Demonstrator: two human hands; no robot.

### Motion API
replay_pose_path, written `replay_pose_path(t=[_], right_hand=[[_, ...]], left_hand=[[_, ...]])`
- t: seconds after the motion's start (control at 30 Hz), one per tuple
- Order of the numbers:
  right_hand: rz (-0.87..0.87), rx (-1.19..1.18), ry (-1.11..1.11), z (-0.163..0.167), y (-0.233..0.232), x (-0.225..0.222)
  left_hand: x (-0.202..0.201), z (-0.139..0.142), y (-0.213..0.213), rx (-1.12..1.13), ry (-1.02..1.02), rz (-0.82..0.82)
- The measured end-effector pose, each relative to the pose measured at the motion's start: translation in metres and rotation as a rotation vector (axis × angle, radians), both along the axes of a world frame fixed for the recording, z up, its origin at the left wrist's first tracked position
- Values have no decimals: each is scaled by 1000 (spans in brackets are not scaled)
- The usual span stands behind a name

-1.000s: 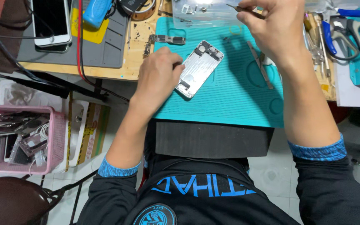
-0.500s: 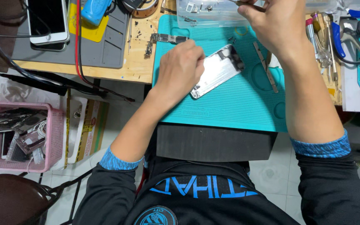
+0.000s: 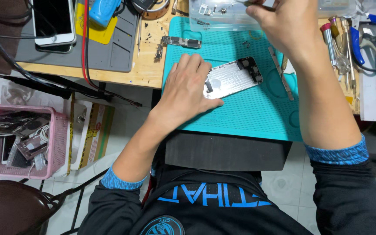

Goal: The person works on a disassembled smartphone at a repair bench, using a screwdriver to remove and reinstall small screws and reposition internal components and the phone frame on a silicone mat. They handle the phone chassis, battery area, and small parts, turning the device over as they work.

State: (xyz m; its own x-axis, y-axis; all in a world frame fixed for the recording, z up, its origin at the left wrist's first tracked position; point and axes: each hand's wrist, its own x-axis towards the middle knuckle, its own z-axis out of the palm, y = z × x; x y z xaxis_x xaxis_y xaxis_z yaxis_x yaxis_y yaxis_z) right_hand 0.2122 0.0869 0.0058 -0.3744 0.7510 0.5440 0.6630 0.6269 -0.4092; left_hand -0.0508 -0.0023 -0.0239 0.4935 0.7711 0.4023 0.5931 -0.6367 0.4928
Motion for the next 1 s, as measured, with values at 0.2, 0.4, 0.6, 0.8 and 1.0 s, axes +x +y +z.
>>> replay_pose_path(t=[0.2,0.4,0.6,0.8,1.0], right_hand=[[25,25,-73,5,3,-9],[26,34,-63,7,2,-12],[2,35,-72,5,5,-14],[2,62,-89,3,7,-14],[79,-12,58,7,-3,-6]], left_hand=[[0,-5,7,-13,-16,-15],[-2,-6,4,-15,-46,-17],[-1,-3,5,-43,-15,-6],[-3,0,11,32,-113,14],[-5,7,25,100,-270,69]])
